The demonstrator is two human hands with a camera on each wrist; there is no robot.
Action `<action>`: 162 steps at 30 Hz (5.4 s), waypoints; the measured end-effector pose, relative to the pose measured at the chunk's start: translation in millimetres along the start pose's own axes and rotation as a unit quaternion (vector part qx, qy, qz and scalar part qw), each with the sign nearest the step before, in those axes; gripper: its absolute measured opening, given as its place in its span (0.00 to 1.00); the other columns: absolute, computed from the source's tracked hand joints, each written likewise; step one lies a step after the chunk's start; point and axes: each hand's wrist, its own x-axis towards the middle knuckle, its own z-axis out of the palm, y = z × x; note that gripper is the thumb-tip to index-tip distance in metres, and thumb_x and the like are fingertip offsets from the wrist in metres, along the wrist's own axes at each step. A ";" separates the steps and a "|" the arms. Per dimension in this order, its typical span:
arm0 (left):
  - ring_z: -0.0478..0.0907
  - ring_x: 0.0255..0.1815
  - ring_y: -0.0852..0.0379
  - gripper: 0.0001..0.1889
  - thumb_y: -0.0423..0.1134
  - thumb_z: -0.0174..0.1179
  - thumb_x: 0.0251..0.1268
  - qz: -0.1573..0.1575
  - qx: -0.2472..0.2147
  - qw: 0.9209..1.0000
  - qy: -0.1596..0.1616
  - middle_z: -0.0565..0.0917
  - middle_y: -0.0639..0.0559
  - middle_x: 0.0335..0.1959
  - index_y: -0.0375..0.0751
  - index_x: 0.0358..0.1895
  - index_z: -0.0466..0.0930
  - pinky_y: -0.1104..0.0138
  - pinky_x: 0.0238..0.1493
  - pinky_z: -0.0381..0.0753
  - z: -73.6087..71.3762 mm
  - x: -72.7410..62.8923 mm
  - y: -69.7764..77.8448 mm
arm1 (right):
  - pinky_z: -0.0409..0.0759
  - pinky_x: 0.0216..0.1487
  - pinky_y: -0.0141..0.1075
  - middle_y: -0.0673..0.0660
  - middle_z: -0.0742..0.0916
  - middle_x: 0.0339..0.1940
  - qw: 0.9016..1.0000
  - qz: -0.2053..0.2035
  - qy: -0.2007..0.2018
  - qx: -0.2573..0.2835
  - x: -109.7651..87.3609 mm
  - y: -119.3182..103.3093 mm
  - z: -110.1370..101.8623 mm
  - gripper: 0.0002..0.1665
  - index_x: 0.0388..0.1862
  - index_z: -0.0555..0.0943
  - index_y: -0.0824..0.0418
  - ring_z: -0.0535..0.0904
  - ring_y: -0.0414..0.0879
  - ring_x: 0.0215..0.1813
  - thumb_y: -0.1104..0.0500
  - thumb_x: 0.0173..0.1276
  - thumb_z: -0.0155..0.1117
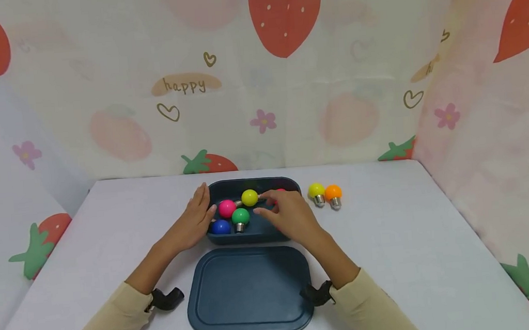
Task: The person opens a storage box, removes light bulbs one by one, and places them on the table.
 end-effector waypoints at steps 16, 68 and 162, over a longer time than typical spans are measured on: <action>0.38 0.83 0.40 0.36 0.49 0.37 0.85 0.006 -0.003 1.000 0.009 0.41 0.35 0.83 0.26 0.80 0.40 0.47 0.79 0.43 1.0 1.5 -2.6 | 0.85 0.47 0.43 0.61 0.89 0.51 0.996 -0.023 -0.085 -0.015 19.4 -8.9 25.5 0.25 0.60 0.83 0.65 0.85 0.50 0.43 0.52 0.70 0.71; 0.40 0.83 0.40 0.35 0.48 0.38 0.85 0.012 0.002 1.000 0.011 0.44 0.33 0.82 0.25 0.79 0.43 0.47 0.79 0.45 -0.9 1.9 -3.5 | 0.84 0.45 0.45 0.55 0.91 0.44 0.994 0.019 -0.088 -0.055 49.2 -5.2 71.0 0.26 0.58 0.86 0.57 0.83 0.50 0.48 0.50 0.62 0.78; 0.38 0.83 0.39 0.35 0.48 0.38 0.84 -0.005 -0.005 1.000 0.003 0.41 0.35 0.83 0.26 0.80 0.40 0.47 0.79 0.42 1.5 3.0 -3.2 | 0.87 0.39 0.46 0.66 0.88 0.52 0.998 0.029 0.029 0.038 -3.7 46.9 -34.5 0.26 0.61 0.82 0.68 0.88 0.58 0.43 0.61 0.64 0.75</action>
